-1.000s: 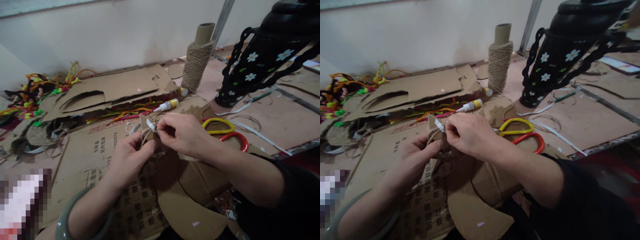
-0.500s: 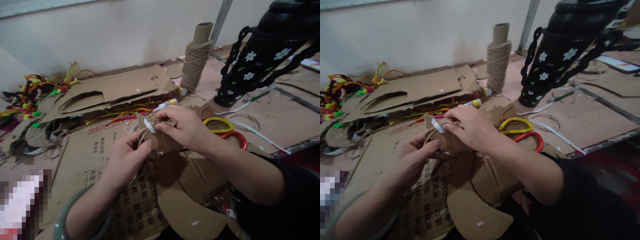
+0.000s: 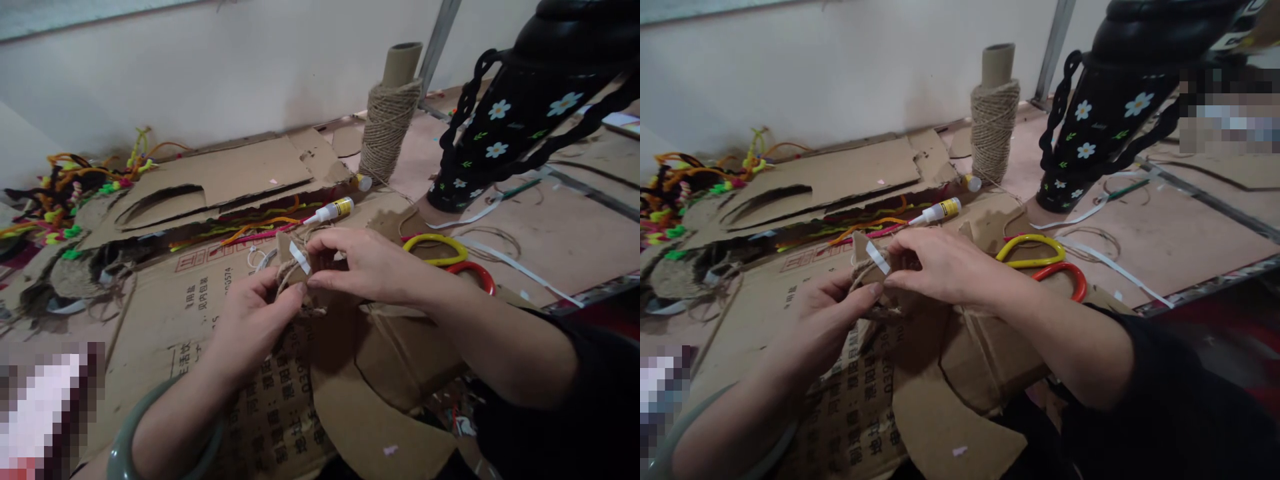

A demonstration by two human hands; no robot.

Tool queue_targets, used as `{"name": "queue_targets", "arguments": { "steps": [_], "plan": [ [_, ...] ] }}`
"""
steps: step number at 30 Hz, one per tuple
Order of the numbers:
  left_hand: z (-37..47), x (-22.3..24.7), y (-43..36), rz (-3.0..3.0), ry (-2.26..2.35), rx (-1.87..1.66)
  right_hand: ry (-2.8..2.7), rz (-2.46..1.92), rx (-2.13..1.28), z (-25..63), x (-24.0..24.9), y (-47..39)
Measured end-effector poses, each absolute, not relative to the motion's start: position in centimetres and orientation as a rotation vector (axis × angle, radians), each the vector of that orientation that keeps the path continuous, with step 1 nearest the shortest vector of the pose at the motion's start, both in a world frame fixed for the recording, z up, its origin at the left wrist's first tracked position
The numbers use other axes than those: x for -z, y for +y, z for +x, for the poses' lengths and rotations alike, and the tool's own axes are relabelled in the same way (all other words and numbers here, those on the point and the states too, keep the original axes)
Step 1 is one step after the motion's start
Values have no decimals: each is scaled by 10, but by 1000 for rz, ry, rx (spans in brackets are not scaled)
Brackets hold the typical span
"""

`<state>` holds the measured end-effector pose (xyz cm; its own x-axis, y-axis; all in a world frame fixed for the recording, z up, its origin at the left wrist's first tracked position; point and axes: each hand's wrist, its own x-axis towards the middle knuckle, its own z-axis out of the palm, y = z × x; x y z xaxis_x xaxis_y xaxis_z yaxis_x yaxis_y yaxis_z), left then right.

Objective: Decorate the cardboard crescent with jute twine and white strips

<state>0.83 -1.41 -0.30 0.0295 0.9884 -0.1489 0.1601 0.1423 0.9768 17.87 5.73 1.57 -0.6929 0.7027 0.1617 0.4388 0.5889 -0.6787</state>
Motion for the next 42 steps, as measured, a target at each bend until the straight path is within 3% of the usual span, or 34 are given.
{"name": "queue_targets", "arguments": {
  "steps": [29, 42],
  "plan": [
    [15, -4, -19, 1367, 1423, -922, -2424, -957, -968, 178, -20, 55],
    [13, 0, -15, 1252, 1377, -906, -2494, -909, -820, 178, -15, 57]
  ]
}}
